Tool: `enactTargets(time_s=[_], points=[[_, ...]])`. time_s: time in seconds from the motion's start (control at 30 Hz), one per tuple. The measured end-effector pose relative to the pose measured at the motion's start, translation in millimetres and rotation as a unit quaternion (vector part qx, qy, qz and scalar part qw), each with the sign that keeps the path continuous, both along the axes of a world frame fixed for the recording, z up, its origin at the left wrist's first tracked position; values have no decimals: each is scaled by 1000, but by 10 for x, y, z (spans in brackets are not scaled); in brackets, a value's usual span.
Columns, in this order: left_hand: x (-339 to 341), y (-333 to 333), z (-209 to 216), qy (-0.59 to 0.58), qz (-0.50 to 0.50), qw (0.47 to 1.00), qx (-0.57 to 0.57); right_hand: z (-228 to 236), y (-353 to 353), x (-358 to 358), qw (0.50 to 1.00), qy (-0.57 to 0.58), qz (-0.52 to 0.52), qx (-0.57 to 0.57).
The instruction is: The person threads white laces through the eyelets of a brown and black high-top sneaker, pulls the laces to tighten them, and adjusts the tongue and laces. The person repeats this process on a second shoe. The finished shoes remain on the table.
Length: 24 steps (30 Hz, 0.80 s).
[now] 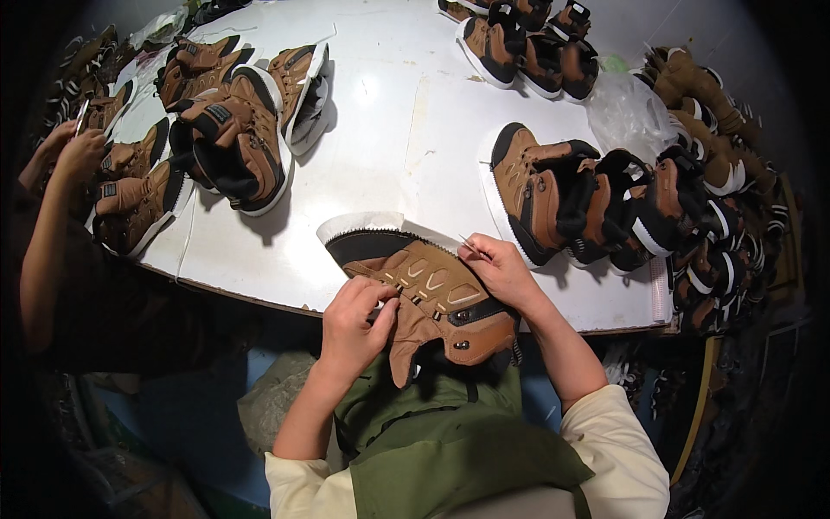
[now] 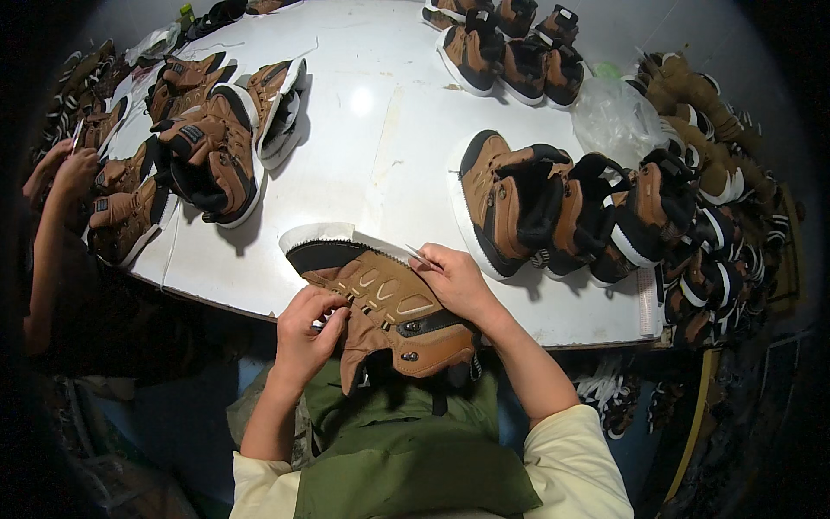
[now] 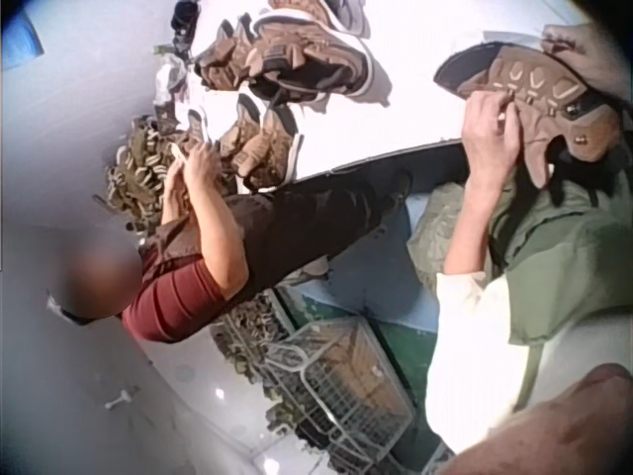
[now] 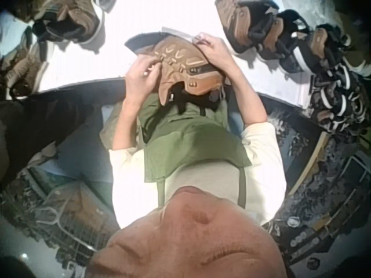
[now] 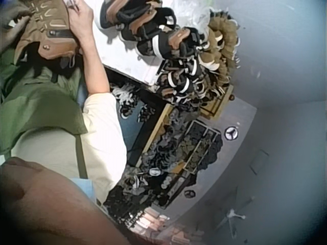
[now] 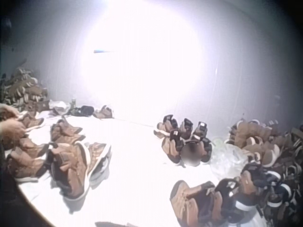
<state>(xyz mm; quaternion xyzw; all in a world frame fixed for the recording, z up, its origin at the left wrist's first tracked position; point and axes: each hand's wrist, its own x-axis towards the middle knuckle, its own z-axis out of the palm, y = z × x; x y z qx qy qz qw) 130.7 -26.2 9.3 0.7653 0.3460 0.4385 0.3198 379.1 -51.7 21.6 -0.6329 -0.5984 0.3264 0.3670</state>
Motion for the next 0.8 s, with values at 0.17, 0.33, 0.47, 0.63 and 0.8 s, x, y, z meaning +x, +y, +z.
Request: enactTargets(time_s=[0.17, 0.33, 0.47, 0.63, 0.8], points=[[48, 58, 69, 24, 13, 1000, 7, -2, -2, 4, 1000, -3, 0, 0], [72, 89, 110, 57, 9, 998, 20, 0, 0, -8, 1000, -1, -8, 1], [83, 61, 101, 56, 23, 998, 7, -18, -7, 1, 1000, -6, -14, 4], [107, 88, 121, 57, -6, 998, 41, -57, 3, 19, 1000, -8, -9, 23], [177, 191, 195, 96, -50, 989, 102, -26, -7, 5, 1000, -15, -9, 14]])
